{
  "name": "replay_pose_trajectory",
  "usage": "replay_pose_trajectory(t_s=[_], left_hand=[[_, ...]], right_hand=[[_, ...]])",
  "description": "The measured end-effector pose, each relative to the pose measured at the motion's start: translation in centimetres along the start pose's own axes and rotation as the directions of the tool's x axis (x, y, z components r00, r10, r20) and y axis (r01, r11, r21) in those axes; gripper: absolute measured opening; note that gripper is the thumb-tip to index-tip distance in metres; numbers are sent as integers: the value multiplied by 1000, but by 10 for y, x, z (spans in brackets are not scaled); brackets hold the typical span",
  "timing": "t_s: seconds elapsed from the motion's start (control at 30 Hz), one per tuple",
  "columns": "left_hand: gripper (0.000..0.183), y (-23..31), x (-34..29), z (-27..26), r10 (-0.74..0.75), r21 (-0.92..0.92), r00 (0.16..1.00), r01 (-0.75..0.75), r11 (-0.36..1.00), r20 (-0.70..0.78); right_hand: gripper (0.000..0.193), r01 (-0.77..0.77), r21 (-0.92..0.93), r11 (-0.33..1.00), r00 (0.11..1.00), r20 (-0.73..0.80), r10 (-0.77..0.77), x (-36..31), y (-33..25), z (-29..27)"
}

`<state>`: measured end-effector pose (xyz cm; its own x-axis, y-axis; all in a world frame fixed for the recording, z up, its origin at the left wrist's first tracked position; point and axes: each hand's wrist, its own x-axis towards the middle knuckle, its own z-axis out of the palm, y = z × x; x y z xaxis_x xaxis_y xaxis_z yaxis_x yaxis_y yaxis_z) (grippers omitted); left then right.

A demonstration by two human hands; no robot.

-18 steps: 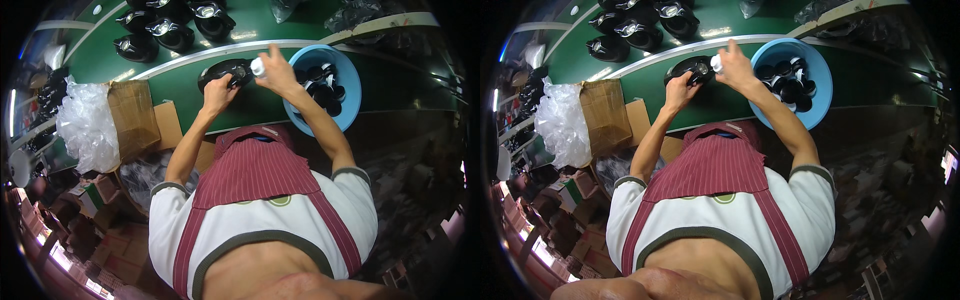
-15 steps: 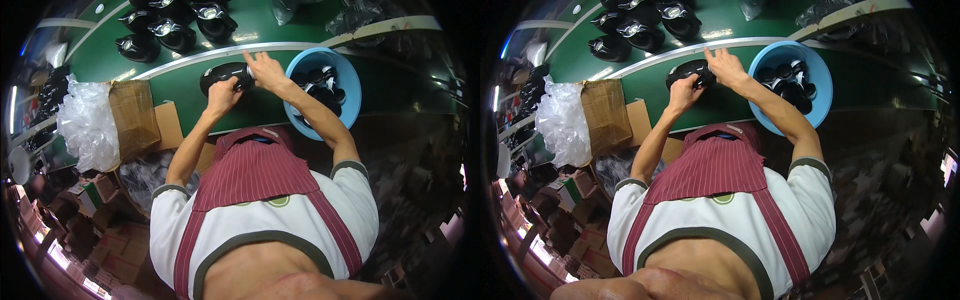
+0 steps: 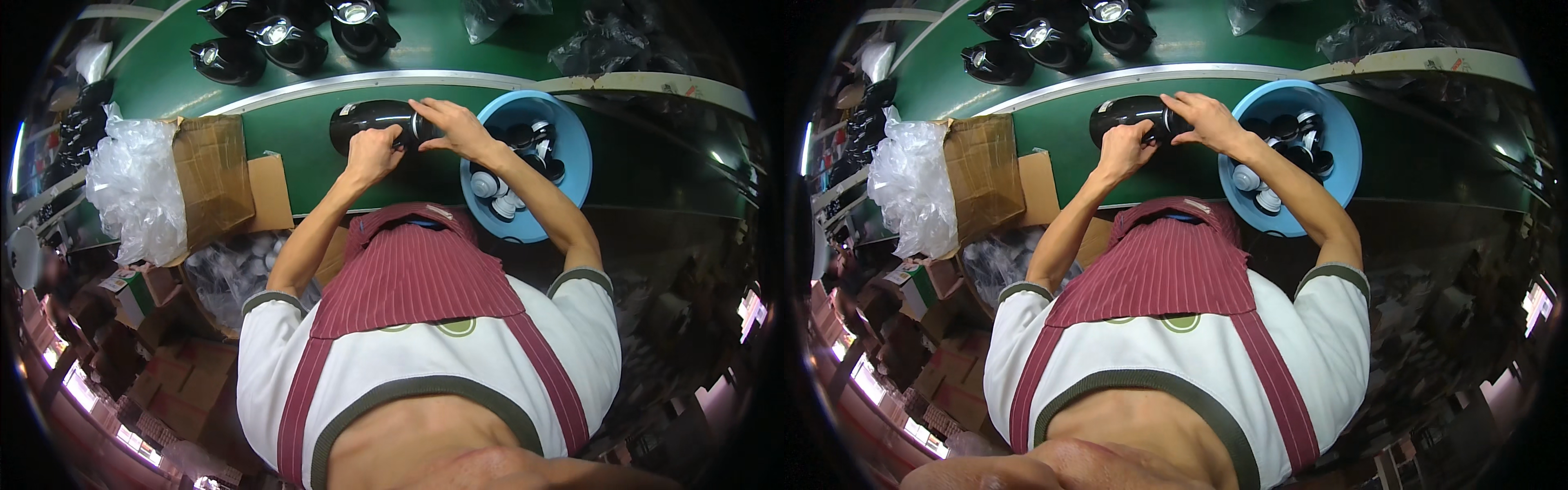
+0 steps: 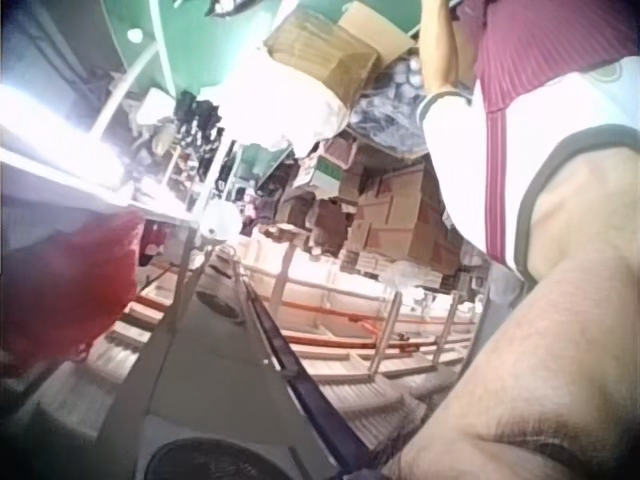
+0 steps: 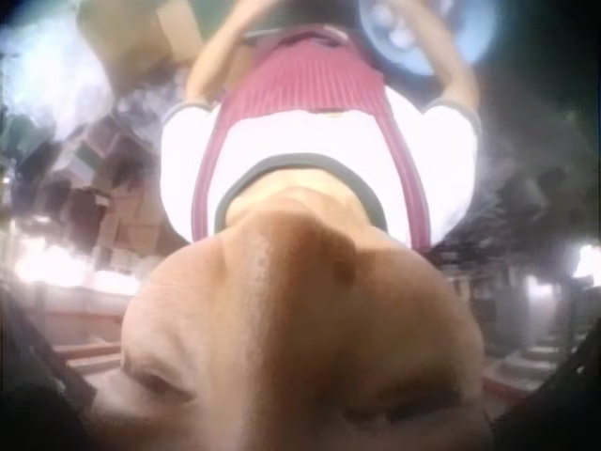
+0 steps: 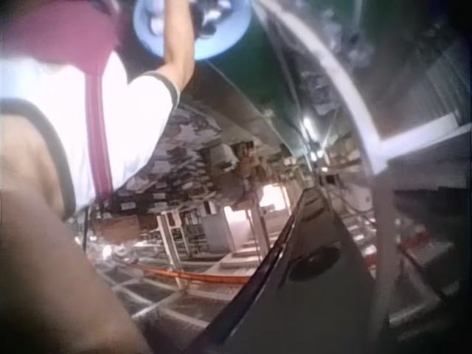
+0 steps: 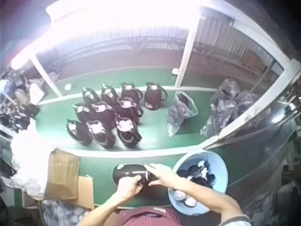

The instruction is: The person repeatedly picks up black kettle-like appliances from a green workbench, places them into clear plastic bags, and sets the packaged units aside. The person also handles small white and black components from a blue basin, placing them into the bags with the appliances.

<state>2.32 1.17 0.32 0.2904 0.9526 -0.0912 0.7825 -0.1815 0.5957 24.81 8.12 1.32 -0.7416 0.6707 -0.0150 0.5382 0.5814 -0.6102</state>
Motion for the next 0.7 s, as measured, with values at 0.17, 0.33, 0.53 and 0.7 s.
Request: replay_pose_trajectory(t_s=[0.17,0.33,0.53,0.7], left_hand=[[17,-6,3,0,-8,11,1000,8,1000,18],[19,1,-2,-2,-4,18,999,3,1000,45],[17,-9,-5,0,16,-27,996,-18,999,-85],[19,-10,-18,9,42,6,996,-41,999,-80]], right_hand=[[78,-46,116,992,999,-4,47,7,7,-7],[116,-902,347,255,430,695,576,13,15,-1],[96,-92,-124,988,953,-300,51,-3,-10,12],[84,-783,232,577,614,430,661,8,-1,-9]])
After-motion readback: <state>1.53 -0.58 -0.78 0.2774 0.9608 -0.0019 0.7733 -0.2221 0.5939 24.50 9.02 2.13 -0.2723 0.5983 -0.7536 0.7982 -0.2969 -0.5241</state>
